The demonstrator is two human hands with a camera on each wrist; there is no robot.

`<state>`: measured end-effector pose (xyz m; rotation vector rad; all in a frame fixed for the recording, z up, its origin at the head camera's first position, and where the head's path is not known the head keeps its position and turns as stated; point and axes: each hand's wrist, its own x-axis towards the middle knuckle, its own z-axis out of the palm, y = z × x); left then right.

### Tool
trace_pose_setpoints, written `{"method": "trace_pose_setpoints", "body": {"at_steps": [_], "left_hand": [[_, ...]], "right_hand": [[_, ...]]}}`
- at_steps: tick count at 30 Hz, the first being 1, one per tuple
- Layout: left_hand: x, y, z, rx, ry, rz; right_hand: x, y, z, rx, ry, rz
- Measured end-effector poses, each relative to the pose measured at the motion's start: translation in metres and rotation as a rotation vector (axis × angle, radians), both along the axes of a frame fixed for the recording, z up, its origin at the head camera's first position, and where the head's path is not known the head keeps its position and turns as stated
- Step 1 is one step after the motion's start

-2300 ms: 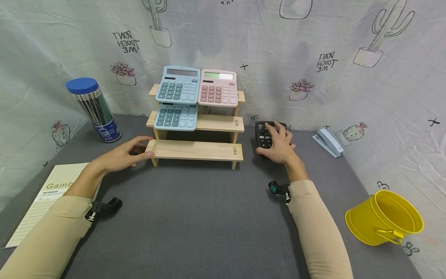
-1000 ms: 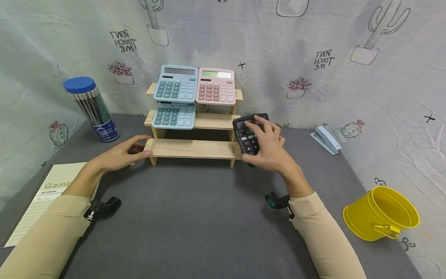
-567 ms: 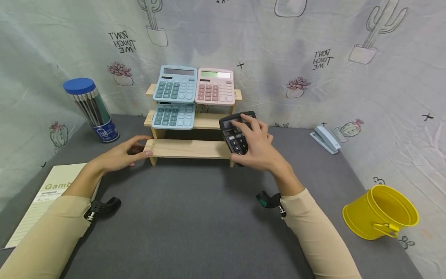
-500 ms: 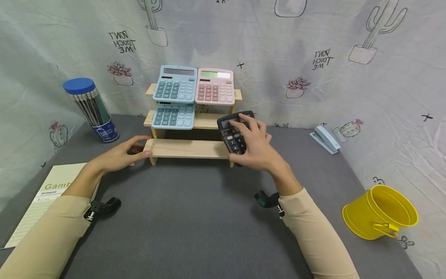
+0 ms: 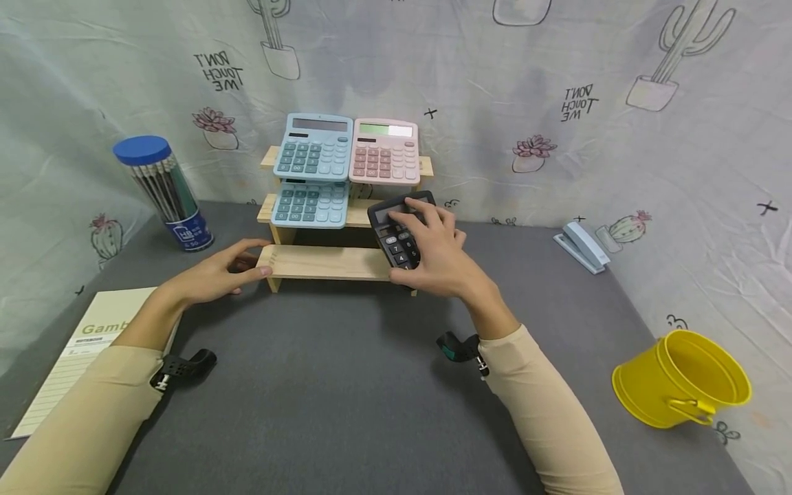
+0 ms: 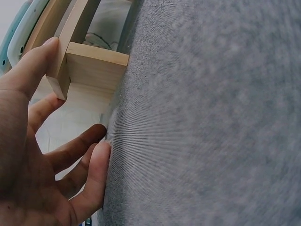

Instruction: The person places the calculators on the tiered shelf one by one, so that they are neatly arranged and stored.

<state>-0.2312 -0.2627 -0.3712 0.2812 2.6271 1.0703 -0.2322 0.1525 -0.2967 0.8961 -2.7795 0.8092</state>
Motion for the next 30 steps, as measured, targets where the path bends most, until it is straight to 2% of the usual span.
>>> {"method": "trace_pose_setpoints", "body": {"at_steps": [16,30], "left_hand": [[0.001,-0.001,-0.003,0.010,0.000,0.000],[0.001,-0.001,0.001,0.006,-0.002,-0.002]], "right_hand": [[-0.017,-0.024,-0.001,0.055,-0.043,-0.024],[-0.029,-0.044,-0.005,0.035,-0.015,-0.123]]}}
